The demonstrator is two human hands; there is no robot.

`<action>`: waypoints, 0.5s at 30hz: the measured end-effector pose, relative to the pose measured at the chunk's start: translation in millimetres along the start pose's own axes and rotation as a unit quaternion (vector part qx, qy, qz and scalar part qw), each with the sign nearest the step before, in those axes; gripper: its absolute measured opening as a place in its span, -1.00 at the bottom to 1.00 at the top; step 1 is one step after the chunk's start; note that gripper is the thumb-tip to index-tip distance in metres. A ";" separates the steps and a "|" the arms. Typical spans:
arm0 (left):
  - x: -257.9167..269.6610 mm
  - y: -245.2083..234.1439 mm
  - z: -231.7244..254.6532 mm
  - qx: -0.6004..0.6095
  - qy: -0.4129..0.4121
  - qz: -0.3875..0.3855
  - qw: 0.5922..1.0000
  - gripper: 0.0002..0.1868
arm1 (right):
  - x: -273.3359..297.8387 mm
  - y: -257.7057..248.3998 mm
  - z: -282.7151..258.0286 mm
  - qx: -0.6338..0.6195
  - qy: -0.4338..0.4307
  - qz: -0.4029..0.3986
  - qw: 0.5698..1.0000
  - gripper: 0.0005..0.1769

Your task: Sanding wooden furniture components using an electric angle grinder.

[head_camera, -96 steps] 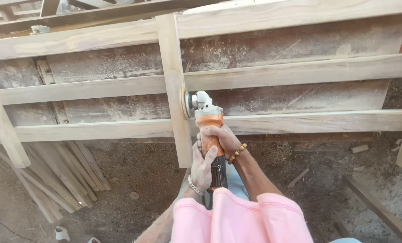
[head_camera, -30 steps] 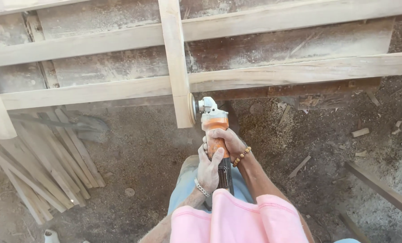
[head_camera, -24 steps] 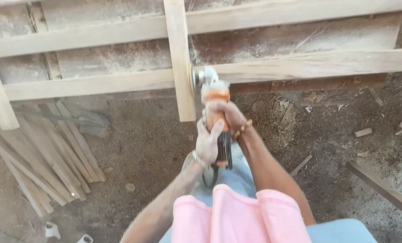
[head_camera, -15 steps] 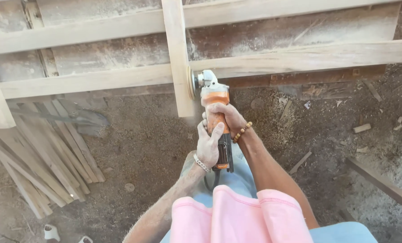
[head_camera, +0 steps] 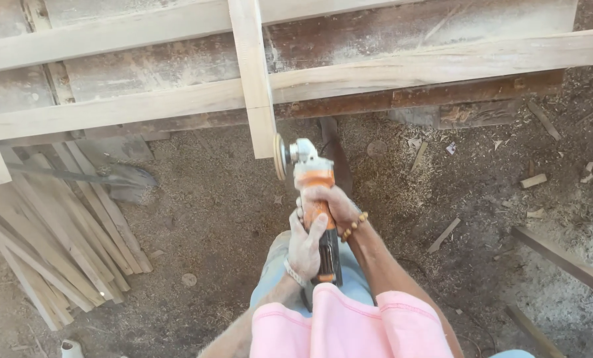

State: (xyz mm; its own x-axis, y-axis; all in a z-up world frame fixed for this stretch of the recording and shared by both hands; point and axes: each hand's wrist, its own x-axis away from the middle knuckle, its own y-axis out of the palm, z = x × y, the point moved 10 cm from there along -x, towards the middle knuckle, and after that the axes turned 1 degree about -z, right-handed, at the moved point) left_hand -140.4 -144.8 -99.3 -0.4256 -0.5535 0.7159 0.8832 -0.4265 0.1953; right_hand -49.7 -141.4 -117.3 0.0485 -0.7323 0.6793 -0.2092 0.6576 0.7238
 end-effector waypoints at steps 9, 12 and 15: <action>-12.1 3.4 16.4 0.010 0.002 -0.008 1.000 -0.41 | -13.5 4.6 -14.3 0.016 -0.043 -0.018 0.999 -0.60; 10.8 -4.8 4.5 -0.070 0.012 -0.005 0.997 -0.43 | 3.2 -3.3 6.9 0.005 -0.027 -0.007 1.000 -0.57; 0.2 -0.5 12.6 -0.040 0.005 -0.002 0.999 -0.40 | -3.9 3.6 -4.2 0.004 -0.022 -0.008 1.000 -0.53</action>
State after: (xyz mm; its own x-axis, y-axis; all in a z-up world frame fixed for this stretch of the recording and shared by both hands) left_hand -138.5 -135.8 -90.7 -0.4318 -0.5584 0.7083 0.8629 -0.4845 0.1440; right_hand -46.6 -135.5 -116.8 0.0097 -0.7502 0.6612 -0.2161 0.6440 0.7339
